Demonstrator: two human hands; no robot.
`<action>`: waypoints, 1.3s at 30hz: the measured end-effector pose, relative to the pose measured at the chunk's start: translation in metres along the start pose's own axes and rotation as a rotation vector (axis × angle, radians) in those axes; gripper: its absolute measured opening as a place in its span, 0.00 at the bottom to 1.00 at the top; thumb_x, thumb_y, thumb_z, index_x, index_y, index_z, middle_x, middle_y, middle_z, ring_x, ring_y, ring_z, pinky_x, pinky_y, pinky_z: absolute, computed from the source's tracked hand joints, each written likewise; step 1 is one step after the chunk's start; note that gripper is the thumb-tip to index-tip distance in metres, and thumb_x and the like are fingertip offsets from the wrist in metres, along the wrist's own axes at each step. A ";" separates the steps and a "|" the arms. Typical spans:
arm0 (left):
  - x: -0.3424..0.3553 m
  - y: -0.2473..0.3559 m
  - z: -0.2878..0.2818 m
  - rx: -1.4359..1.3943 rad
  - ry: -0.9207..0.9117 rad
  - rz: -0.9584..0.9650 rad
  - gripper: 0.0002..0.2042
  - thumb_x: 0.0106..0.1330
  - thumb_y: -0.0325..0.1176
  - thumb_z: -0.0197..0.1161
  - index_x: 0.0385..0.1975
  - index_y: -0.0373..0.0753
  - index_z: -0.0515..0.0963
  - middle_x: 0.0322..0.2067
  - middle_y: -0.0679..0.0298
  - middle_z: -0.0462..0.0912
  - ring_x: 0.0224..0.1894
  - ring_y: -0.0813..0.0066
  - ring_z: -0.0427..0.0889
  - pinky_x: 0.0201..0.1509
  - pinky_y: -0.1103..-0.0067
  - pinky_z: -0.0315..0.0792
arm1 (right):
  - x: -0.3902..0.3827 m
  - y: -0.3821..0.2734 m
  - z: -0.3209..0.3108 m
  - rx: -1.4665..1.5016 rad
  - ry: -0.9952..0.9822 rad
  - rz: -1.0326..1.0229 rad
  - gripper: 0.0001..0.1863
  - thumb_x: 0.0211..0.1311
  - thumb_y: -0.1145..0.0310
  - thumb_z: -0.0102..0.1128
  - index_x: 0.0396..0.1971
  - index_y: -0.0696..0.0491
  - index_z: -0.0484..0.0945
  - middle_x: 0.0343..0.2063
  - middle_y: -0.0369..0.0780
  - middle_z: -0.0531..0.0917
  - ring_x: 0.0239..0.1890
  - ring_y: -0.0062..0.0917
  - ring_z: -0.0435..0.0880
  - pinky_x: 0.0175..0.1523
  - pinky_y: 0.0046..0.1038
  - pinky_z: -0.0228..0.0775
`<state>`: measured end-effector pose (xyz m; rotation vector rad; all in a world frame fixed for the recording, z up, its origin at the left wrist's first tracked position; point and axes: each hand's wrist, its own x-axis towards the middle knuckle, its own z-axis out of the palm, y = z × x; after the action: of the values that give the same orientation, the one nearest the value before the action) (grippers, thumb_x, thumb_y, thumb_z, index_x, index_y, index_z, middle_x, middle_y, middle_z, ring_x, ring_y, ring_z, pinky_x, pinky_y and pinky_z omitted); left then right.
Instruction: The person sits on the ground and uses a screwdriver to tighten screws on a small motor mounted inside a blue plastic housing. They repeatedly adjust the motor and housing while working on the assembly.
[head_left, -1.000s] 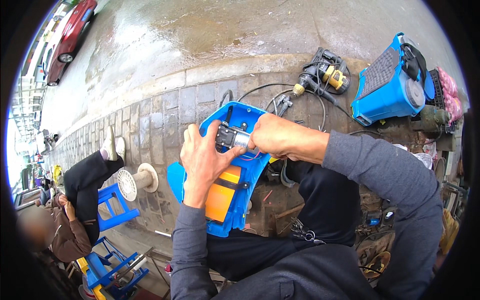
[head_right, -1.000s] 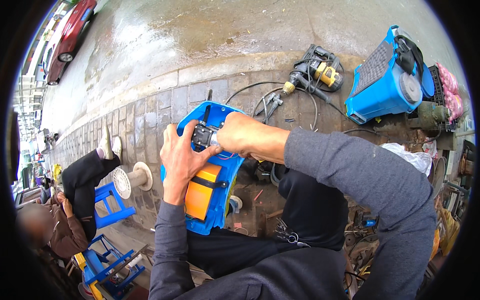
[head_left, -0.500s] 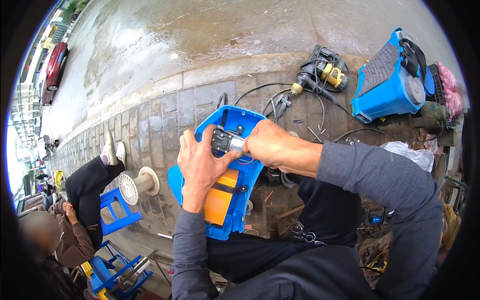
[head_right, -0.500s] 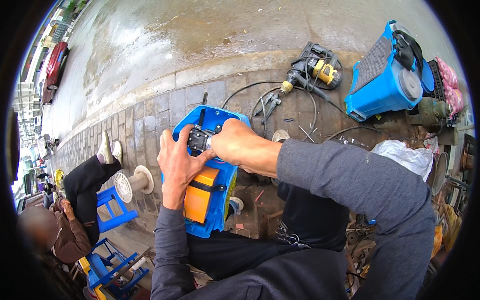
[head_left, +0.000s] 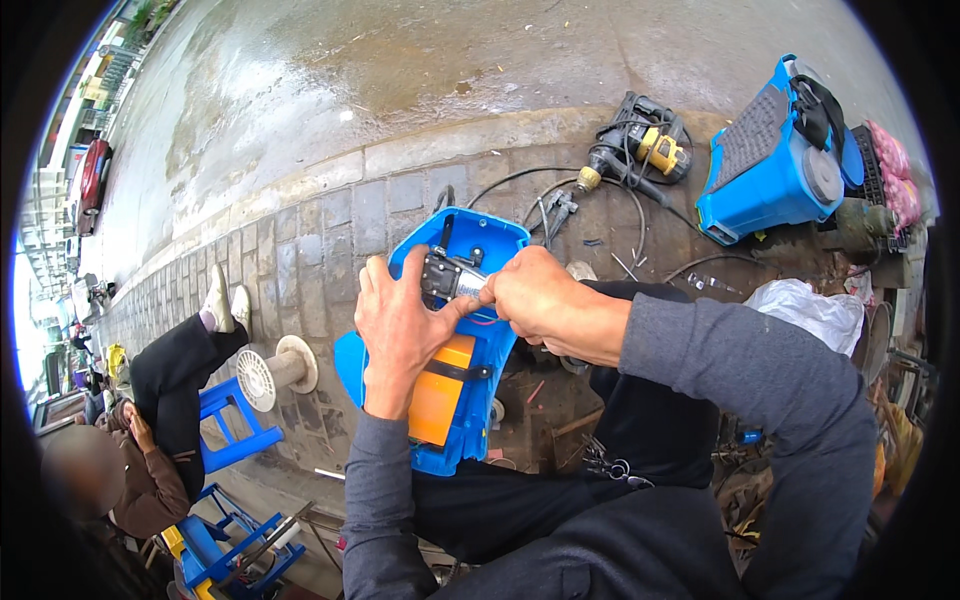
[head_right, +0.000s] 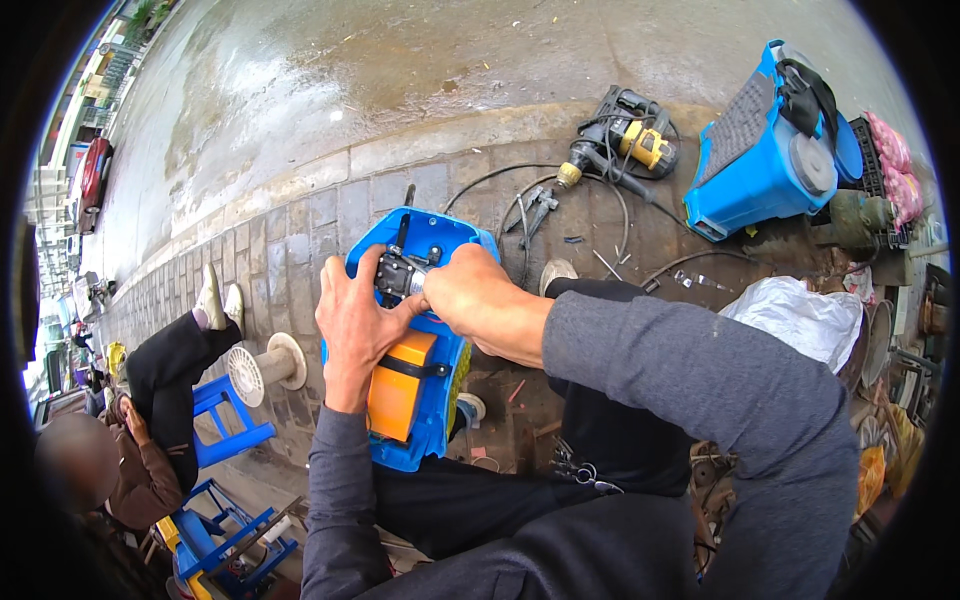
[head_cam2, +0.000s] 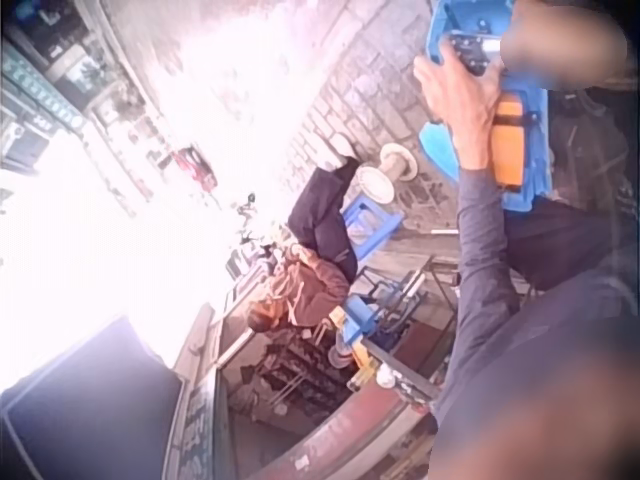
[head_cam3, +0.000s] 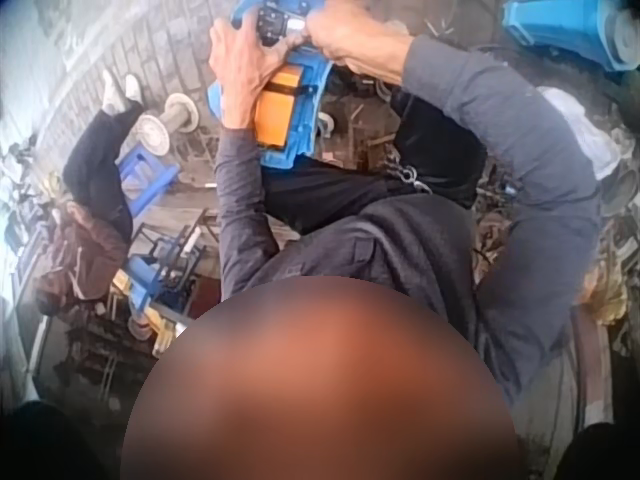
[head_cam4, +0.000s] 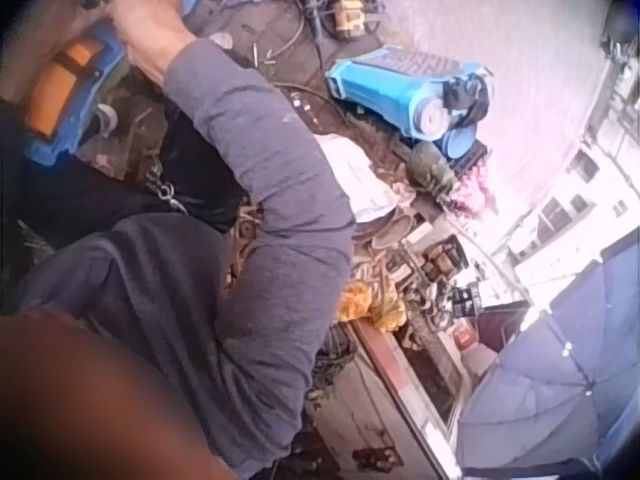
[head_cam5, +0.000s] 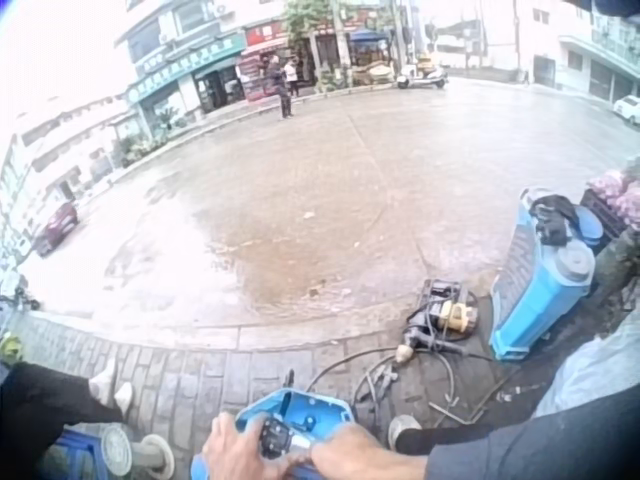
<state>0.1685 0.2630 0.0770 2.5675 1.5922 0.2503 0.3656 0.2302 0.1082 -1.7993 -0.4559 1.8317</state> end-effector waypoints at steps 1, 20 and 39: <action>0.000 0.000 0.000 -0.003 0.002 0.002 0.42 0.48 0.63 0.84 0.61 0.43 0.83 0.43 0.52 0.75 0.48 0.48 0.79 0.46 0.57 0.80 | 0.000 0.001 0.000 0.009 0.005 0.013 0.11 0.63 0.74 0.67 0.33 0.70 0.83 0.26 0.50 0.86 0.21 0.34 0.82 0.24 0.41 0.65; -0.001 0.000 0.000 -0.016 0.005 -0.005 0.42 0.51 0.65 0.83 0.62 0.43 0.83 0.43 0.52 0.75 0.48 0.48 0.79 0.45 0.57 0.80 | -0.005 0.013 0.003 0.273 -0.054 0.019 0.11 0.68 0.73 0.62 0.24 0.60 0.74 0.15 0.39 0.72 0.10 0.24 0.64 0.15 0.35 0.46; -0.003 -0.002 0.003 0.003 0.009 0.001 0.43 0.52 0.67 0.81 0.63 0.44 0.82 0.43 0.51 0.74 0.49 0.48 0.79 0.44 0.56 0.81 | -0.013 0.015 0.005 0.398 -0.060 0.033 0.13 0.66 0.76 0.61 0.20 0.56 0.73 0.16 0.37 0.72 0.11 0.22 0.64 0.16 0.33 0.47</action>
<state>0.1657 0.2613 0.0734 2.5731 1.5948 0.2600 0.3588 0.2117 0.1102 -1.4916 -0.0719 1.8470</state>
